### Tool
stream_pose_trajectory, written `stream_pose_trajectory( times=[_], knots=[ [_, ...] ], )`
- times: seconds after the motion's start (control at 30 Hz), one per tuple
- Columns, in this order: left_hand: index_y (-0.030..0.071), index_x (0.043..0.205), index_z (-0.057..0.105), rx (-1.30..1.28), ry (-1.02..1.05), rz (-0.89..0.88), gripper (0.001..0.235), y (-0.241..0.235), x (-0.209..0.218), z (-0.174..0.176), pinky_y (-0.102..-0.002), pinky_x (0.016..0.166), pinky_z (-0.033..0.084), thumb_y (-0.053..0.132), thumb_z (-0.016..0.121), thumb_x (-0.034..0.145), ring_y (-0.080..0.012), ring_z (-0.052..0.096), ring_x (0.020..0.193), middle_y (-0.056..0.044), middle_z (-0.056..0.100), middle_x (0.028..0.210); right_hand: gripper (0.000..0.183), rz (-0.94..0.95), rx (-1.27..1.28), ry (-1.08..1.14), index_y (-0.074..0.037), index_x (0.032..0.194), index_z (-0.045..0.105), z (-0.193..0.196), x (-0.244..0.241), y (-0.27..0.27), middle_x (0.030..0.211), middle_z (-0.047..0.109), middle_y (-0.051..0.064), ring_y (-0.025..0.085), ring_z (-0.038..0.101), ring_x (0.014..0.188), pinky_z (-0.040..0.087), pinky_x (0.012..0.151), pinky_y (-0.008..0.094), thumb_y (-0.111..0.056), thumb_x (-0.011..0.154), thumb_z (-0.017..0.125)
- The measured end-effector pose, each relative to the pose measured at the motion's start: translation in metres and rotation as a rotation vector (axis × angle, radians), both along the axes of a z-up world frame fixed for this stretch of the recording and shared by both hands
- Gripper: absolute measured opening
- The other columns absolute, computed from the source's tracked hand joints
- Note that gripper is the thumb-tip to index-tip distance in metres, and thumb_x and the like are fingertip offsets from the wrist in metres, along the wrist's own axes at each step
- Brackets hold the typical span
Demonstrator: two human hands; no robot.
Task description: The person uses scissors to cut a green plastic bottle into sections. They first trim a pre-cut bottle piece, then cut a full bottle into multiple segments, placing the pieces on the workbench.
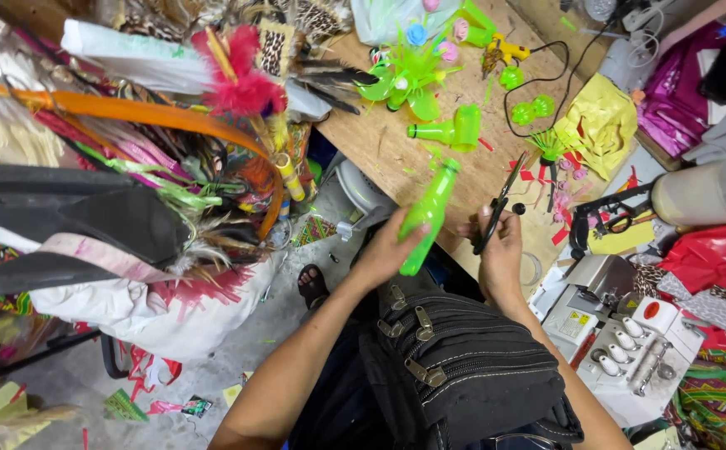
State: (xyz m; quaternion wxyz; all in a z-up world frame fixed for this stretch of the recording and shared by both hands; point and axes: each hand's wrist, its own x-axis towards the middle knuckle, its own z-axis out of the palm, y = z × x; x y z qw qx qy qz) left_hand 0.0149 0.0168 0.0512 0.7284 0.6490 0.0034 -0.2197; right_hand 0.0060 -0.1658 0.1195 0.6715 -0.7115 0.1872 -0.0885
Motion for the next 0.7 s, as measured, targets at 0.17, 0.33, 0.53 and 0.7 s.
stream_pose_trajectory(
  times=[0.17, 0.33, 0.53, 0.7],
  knots=[
    [0.014, 0.160, 0.057, -0.177, 0.140, 0.163, 0.075, -0.009, 0.049, -0.046, -0.046, 0.115, 0.052, 0.073, 0.049, 0.113, -0.0296, 0.062, 0.134, -0.020, 0.065, 0.147, 0.036, 0.150, 0.003, 0.072, -0.002, 0.109, 0.062, -0.010, -0.007, -0.039, 0.081, 0.067, 0.013, 0.027, 0.076, 0.069, 0.050, 0.068, 0.030, -0.036, 0.117, 0.068],
    [0.004, 0.159, 0.053, -0.292, 0.252, 0.290, 0.081, -0.019, 0.071, -0.027, -0.045, 0.112, 0.056, 0.070, 0.057, 0.111, -0.0295, 0.059, 0.135, -0.019, 0.058, 0.149, 0.055, 0.325, 0.035, 0.258, 0.002, 0.099, 0.069, 0.010, 0.002, -0.030, 0.070, 0.069, 0.023, 0.031, 0.070, 0.064, 0.041, 0.068, 0.038, -0.051, 0.113, 0.064],
    [0.014, 0.153, 0.047, -0.520, 0.312, 0.377, 0.067, -0.036, 0.082, -0.037, -0.038, 0.099, 0.067, 0.035, 0.085, 0.102, -0.0200, 0.065, 0.113, -0.006, 0.058, 0.132, 0.062, 0.377, 0.153, 0.433, 0.009, 0.112, 0.076, -0.036, 0.022, -0.053, 0.089, 0.078, 0.029, 0.033, 0.074, 0.065, 0.044, 0.056, 0.035, -0.052, 0.109, 0.065],
    [0.017, 0.143, 0.052, -0.617, 0.376, 0.486, 0.050, -0.056, 0.092, -0.059, -0.040, 0.108, 0.066, 0.024, 0.083, 0.105, -0.0188, 0.072, 0.109, -0.004, 0.067, 0.128, 0.063, 0.299, 0.337, 0.671, 0.011, 0.126, 0.076, -0.035, 0.022, -0.066, 0.100, 0.079, 0.027, 0.029, 0.071, 0.077, 0.046, 0.062, 0.031, -0.048, 0.107, 0.069]
  ],
)
